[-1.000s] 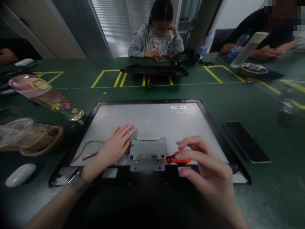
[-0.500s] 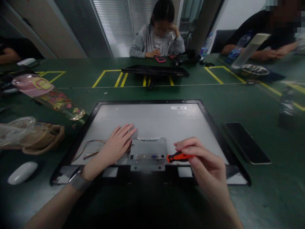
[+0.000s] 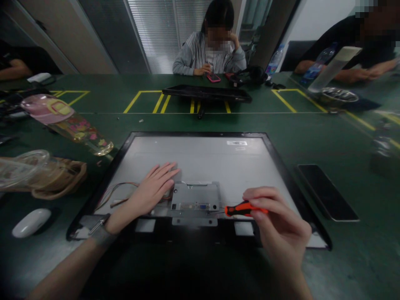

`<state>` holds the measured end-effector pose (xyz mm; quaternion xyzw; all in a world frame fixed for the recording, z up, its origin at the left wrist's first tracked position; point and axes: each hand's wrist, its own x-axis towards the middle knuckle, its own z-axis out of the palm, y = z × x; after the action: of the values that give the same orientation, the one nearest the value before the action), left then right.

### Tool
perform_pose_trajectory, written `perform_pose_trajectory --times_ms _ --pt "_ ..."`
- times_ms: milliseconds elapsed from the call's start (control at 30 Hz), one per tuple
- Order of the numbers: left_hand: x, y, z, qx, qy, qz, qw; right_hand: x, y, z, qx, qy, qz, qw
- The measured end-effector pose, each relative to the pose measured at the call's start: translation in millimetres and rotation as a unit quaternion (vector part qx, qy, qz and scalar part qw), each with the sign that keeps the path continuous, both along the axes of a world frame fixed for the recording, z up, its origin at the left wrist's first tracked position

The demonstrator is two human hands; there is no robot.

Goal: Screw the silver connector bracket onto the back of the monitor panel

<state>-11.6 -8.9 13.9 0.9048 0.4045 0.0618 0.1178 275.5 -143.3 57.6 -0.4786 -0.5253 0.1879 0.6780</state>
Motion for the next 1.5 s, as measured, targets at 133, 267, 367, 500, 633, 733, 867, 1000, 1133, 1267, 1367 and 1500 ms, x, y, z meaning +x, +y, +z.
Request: perform_pose_trajectory --times_ms 133,267,367,500,633,733,867,1000,1133,1267,1367,1500 --pt "1.5 -1.8 -3.8 0.026 0.007 0.003 1.0 -0.8 -4.5 -3.0 0.0 -0.051 -0.016 0.999" --pt "2.5 -3.7 -9.5 0.054 0.018 0.0 0.998 -7.0 -10.3 -2.6 -0.072 -0.033 -0.015 0.997" --pt "2.4 -3.8 -10.4 0.061 0.02 -0.004 0.998 -6.7 -8.7 -3.3 -0.067 -0.037 -0.019 0.997" --pt "3.3 -4.5 -8.3 0.068 0.031 -0.005 0.997 0.0 -4.0 -4.4 -0.007 -0.082 -0.023 0.996" --pt "4.2 -5.3 -8.0 0.076 0.029 -0.004 0.997 -1.8 -7.7 -5.0 -0.026 -0.078 -0.017 0.996" --pt "3.7 -5.1 -9.3 0.073 0.028 -0.002 0.997 -6.7 -10.5 -5.4 -0.053 -0.059 -0.005 0.997" --pt "2.6 -3.9 -10.2 0.063 0.031 -0.003 0.998 -7.7 -5.8 -3.4 -0.026 -0.057 -0.028 0.998" --pt "2.9 -3.5 -9.7 0.06 0.036 -0.005 0.998 -6.3 -4.0 -2.2 -0.013 -0.07 -0.048 0.996" --pt "4.2 -4.6 -8.1 0.073 0.037 -0.002 0.997 -9.3 -9.8 -5.4 -0.06 -0.054 -0.015 0.997" --pt "4.4 -5.0 -7.5 0.076 0.048 -0.003 0.996 -9.6 -8.3 -8.5 -0.05 -0.038 -0.018 0.998" --pt "3.8 -4.5 -9.0 0.083 0.047 -0.007 0.995 -6.2 -3.1 -7.1 -0.01 -0.031 -0.004 0.999" --pt "3.8 -4.4 -11.1 0.089 0.048 -0.005 0.995 -3.9 0.4 -1.3 0.01 -0.034 0.036 0.999"
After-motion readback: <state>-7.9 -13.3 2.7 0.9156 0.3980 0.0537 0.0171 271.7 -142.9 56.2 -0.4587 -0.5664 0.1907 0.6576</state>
